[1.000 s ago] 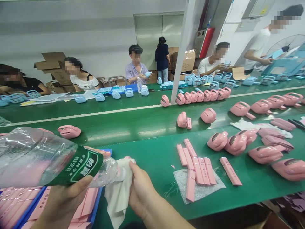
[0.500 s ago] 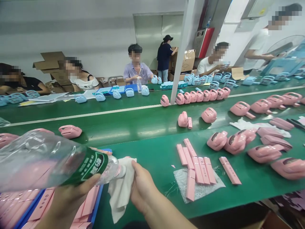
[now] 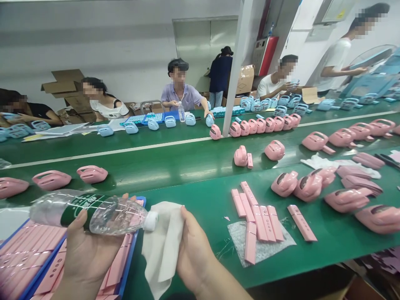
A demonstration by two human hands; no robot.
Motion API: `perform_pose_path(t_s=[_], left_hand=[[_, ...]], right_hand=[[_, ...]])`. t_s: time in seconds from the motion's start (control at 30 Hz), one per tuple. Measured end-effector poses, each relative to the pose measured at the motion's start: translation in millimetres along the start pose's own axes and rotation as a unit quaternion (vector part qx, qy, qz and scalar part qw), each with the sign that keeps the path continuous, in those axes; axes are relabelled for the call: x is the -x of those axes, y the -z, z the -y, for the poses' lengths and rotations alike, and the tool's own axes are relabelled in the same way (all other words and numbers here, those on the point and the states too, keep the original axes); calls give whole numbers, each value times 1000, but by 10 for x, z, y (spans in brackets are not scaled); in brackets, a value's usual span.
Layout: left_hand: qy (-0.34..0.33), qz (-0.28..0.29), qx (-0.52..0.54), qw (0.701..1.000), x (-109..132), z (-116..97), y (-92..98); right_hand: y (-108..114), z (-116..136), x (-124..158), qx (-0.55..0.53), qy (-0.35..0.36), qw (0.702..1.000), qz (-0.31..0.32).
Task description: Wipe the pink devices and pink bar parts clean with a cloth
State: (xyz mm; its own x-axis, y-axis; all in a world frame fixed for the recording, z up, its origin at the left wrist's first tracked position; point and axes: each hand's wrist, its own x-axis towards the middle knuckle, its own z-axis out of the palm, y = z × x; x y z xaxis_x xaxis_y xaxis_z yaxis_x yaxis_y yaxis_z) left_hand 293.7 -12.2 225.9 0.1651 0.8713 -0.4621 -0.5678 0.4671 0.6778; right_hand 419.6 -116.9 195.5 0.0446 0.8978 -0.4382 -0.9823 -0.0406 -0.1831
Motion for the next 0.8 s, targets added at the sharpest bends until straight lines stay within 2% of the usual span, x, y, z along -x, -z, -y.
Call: perform_pose_path(t_s=[0.13,0.2,0.23,0.3,0.4,0.47,0.57,0.67,0.73,0.8], left_hand=[[57,-16,58,997,-26,81,-44],[70,0,67,995,-51,182,-41],[75,15,64,995,-64,247,-38],[105,49,35,993,-91,392,-44],[165,88,-21,982,-137,601,-110],[199,115,-61,971,-180,690,-171],[198,146,-162,956,-257,724,-147],[80,124,-289,946,-327,720,174],[-34,70,-357,931,-376,786,525],[-90,29,-407,908,-441,946,877]], right_hand=[[-22,7,85,42,45,998,2],[-25,33,111,122,96,988,18],[-26,56,116,187,138,973,15],[-21,126,102,338,244,909,-20],[3,305,23,504,358,778,-108],[27,483,-49,550,375,733,-139],[61,838,-140,586,384,692,-172],[108,1221,-210,643,394,622,-210],[168,1417,-279,697,387,562,-220],[260,1533,-386,750,379,498,-215]])
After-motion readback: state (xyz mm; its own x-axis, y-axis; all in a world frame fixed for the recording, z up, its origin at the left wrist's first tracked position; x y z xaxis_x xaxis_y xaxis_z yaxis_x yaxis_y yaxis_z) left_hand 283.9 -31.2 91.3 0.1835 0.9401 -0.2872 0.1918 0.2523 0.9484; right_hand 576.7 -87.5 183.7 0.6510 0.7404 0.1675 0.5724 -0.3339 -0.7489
